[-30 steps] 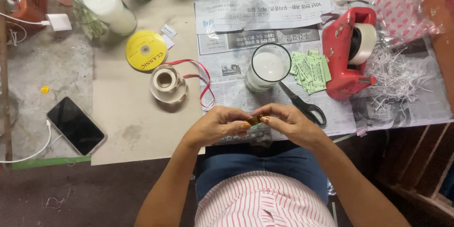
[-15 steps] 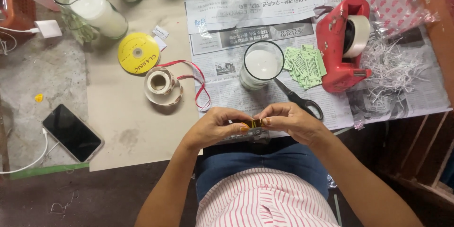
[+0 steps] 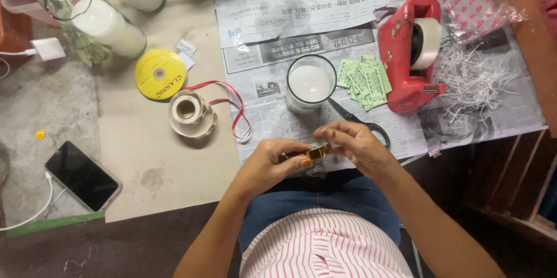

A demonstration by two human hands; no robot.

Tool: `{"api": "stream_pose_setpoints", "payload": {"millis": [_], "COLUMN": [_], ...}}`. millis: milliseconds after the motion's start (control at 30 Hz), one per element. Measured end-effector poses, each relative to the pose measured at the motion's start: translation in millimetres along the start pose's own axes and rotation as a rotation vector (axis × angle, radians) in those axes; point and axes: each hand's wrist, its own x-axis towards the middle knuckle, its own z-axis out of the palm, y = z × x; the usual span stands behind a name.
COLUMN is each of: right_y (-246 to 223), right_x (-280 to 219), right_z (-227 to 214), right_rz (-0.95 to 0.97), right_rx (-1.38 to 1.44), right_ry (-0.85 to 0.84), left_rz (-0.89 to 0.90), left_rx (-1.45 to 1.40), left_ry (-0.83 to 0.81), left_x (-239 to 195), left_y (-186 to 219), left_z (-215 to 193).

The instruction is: Wrapping glass candle jars in protective plastic film and applying product labels.

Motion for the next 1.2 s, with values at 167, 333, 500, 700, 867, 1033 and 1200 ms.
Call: {"api": "stream_pose_setpoints", "payload": {"millis": [167, 333, 500, 700, 867, 1033, 1200], "right_y": [-2.3, 4.3, -3.1, -3.3, 0.0, 0.3, 13.0], "right_x": [-20.6, -23.9, -25.6, -25.6, -22.8, -18.0, -8.2], "right_z": [-1.9, 6.4, 20.7, 27.1, 24.3, 25.8, 22.8], "right_rz": [-0.297, -0.568, -0.668, -0.696, -0.694, -0.746, -0.742], "right_rx": [-0.457, -0.748, -0.794, -0.773, -0.785, -0.863, -0.959], "right_ry": [0.232, 0.3, 0.28, 0.278, 0.267, 0.289, 0.327], "left_rz": [0.129, 0.239, 0.301, 0.311, 0.304, 0.303, 0.326], "left_rx": [0.451, 0.796, 0.931, 0.913, 0.937, 0.94, 0.978], "left_ry": [0.181, 0.31, 0.358, 0.377, 0.376, 0.385, 0.442], "left_x": [0.2, 0.4, 0.8, 1.0, -0.2, -1.1, -0.4], "left_y": [0.3, -5.4, -11.2, 0.3, 0.6, 1.9, 2.1], "left_z": [22.5, 37.2, 42.3, 40.5, 40.9, 42.9, 42.4]}}
